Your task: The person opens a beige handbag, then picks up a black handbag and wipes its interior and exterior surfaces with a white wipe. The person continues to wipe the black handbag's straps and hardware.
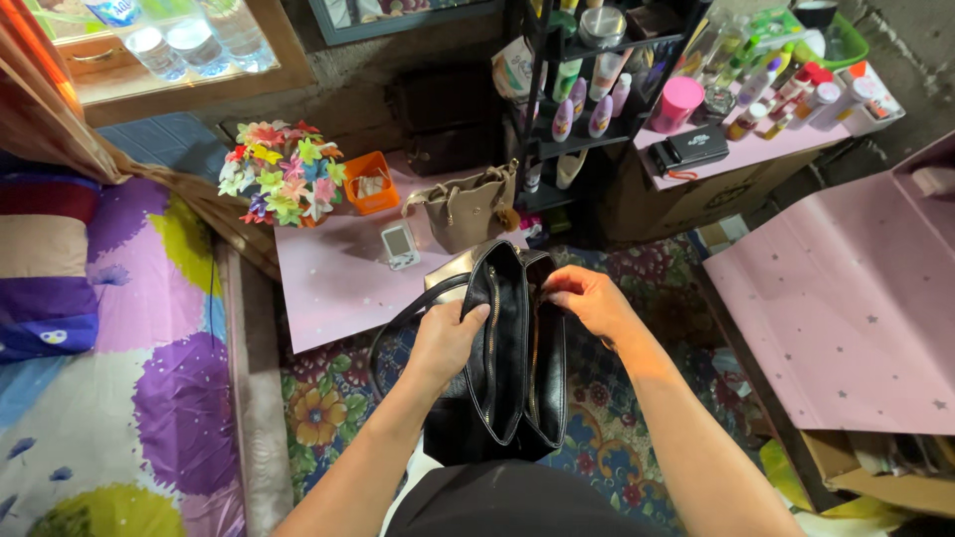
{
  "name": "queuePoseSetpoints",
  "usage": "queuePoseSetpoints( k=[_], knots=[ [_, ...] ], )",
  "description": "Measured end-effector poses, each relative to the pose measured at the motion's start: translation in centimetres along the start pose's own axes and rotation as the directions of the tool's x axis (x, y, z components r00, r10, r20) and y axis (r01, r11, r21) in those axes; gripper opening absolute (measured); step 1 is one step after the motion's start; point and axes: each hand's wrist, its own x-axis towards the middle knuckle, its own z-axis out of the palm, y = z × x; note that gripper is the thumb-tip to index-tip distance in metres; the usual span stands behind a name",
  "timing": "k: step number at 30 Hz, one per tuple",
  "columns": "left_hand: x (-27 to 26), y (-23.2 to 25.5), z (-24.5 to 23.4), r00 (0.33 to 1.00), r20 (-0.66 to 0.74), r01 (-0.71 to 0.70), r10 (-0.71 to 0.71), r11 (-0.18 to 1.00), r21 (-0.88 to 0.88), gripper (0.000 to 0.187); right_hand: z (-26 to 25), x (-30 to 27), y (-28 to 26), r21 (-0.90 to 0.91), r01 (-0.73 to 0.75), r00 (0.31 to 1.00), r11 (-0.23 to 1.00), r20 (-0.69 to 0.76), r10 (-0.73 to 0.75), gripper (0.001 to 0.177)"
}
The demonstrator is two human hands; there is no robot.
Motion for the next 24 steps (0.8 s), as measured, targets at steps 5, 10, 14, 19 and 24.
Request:
queuePoseSetpoints(
  k=[5,10,14,19,24],
  knots=[
    [0.5,-0.6,0.2,0.999,0.023,0.036,-0.036,0.999,0.01,0.028,0.4,-2.6,-0.9,-0.344,0.233,0.972,0.91,0.081,-0.219,0.025],
    [0.6,0.2,0.7,0.989,0.059,0.137,-0.135,0.991,-0.014,0.026,1.2,-4.5,-3.0,-0.525,0.302,0.951,0.796,0.104,-0.293,0.028],
    [1.1,0.2,1.6,0.991,0.068,0.114,-0.113,0.993,-0.004,0.025,1.4,-5.1,-3.0,-0.649,0.325,0.915,0.688,0.032,-0.402,0.02],
    [2.2,-1.0,2.4,0.995,0.074,0.056,-0.062,0.995,0.087,0.028,0.4,-6.1,-2.9,-0.064,0.247,0.951,0.967,-0.178,-0.254,0.015],
    [3.8,-2.7,3.3,0.993,0.112,-0.041,0.019,0.979,0.201,0.024,-2.6,-10.5,1.2,0.643,0.341,0.898,0.686,-0.438,-0.036,0.01]
  ],
)
